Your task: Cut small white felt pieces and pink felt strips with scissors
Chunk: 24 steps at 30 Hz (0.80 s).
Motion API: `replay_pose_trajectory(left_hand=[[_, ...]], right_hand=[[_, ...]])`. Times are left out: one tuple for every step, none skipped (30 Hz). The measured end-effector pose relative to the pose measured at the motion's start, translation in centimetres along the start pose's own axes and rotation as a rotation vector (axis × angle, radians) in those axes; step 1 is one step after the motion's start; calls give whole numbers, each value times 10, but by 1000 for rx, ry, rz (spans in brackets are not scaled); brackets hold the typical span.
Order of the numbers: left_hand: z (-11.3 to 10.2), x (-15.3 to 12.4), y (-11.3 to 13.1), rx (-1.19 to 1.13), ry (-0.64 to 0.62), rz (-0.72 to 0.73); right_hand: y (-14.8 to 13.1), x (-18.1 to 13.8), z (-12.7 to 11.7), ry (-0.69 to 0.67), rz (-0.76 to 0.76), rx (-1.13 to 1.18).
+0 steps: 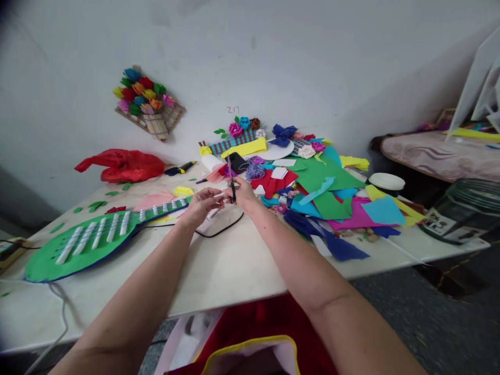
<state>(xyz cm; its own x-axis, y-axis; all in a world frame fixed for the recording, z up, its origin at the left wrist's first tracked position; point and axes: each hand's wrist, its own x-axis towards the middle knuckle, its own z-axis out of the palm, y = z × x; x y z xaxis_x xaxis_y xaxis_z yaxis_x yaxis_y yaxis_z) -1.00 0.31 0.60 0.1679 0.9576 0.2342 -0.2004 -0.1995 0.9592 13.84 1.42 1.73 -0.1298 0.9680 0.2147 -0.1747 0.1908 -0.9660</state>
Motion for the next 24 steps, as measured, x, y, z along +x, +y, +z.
replay_pose_trajectory(left_hand=[[-1,0,1,-60,-2,-15],[-2,1,2,-103,9,-42],[-3,2,2,-124,30,-80],[-4,3,2,-119,51,-131],[-4,3,2,-98,61,-191],[-5,4,1,-70,60,-251],[-5,4,0,-46,48,-298],[-6,3,-1,-33,26,-324],[-6,3,-2,-33,4,-326],[-7,2,-3,-42,-14,-312],[-7,1,-3,-55,-22,-287],[-8,1,-3,-65,-21,-258],[-9,1,-3,-72,-12,-232],[-10,1,-3,-76,3,-211],[-10,1,-3,-75,17,-196],[-11,1,-2,-72,28,-185],[-11,1,-1,-66,34,-179],[-11,1,-1,-60,34,-178],[-11,1,0,-51,32,-180],[-11,1,0,-41,29,-183],[-11,1,1,-32,28,-186],[-11,0,1,-25,25,-188],[-11,0,1,-21,23,-189],[-10,0,1,-19,20,-186]], right_hand=[[1,1,0,3,-15,22],[1,1,0,6,-30,42],[2,2,0,9,-43,61],[1,2,1,12,-53,75],[1,1,1,14,-60,81],[0,1,1,14,-64,80],[0,0,2,12,-67,73],[-1,0,2,9,-72,64],[-1,-1,3,3,-81,55],[-1,-1,3,-4,-91,49],[-1,-1,3,-12,-101,49],[-1,-1,3,-21,-108,51],[0,-1,2,-24,-107,51],[0,0,2,-21,-100,44],[0,0,1,-7,-86,32],[0,1,0,15,-72,15],[0,2,-1,38,-60,-1],[1,3,-3,54,-53,-14],[1,4,-4,60,-53,-18],[2,5,-5,50,-59,-17],[2,6,-6,26,-67,-15],[3,7,-7,-8,-75,-16],[4,8,-8,-47,-80,-24],[4,8,-8,-86,-83,-37]])
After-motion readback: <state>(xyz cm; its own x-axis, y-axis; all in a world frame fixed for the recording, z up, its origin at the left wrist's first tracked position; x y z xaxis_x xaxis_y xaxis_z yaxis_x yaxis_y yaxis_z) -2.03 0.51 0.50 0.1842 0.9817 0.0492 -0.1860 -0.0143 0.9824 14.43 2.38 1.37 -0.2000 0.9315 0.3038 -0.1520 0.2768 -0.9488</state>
